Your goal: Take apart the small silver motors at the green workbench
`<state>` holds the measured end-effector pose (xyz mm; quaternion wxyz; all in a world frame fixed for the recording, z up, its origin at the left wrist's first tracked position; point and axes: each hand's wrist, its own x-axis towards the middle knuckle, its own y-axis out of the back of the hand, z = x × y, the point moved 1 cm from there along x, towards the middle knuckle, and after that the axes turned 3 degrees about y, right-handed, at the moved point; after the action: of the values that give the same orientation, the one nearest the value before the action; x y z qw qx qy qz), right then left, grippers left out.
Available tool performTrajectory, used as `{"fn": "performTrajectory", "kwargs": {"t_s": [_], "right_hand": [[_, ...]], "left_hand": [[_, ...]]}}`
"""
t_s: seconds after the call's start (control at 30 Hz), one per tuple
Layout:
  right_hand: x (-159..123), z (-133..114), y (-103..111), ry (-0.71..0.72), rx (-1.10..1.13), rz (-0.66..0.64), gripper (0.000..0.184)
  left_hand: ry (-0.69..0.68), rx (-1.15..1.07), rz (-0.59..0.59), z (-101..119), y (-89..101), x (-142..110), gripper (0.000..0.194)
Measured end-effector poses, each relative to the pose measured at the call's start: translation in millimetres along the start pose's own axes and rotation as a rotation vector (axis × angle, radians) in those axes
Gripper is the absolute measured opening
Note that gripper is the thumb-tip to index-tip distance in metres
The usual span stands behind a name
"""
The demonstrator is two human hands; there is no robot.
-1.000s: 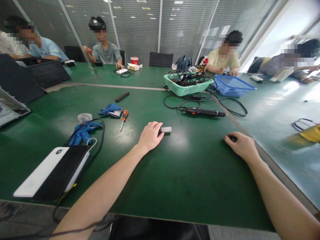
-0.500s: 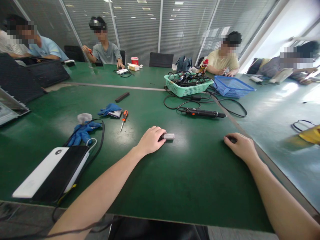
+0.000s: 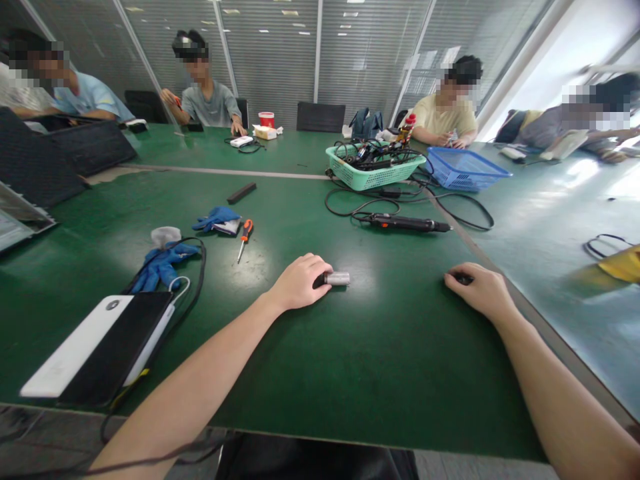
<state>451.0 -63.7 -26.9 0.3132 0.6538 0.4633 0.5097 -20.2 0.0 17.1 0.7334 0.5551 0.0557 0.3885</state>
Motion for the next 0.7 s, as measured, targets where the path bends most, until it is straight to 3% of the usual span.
{"fn": "performTrajectory", "kwargs": {"t_s": [0.3, 0.7], "right_hand": [[1.2, -6.5, 2.6, 0.033, -0.024, -0.013, 0.022], [0.3, -6.4, 5.4, 0.031, -0.075, -0.034, 0.027]], "left_hand": [[-0.009, -0.016, 0.005, -0.4, -1.0, 0.5, 0.022], [0.01, 0.009, -0.001, -0.2, -0.6, -0.1, 0.022]]}}
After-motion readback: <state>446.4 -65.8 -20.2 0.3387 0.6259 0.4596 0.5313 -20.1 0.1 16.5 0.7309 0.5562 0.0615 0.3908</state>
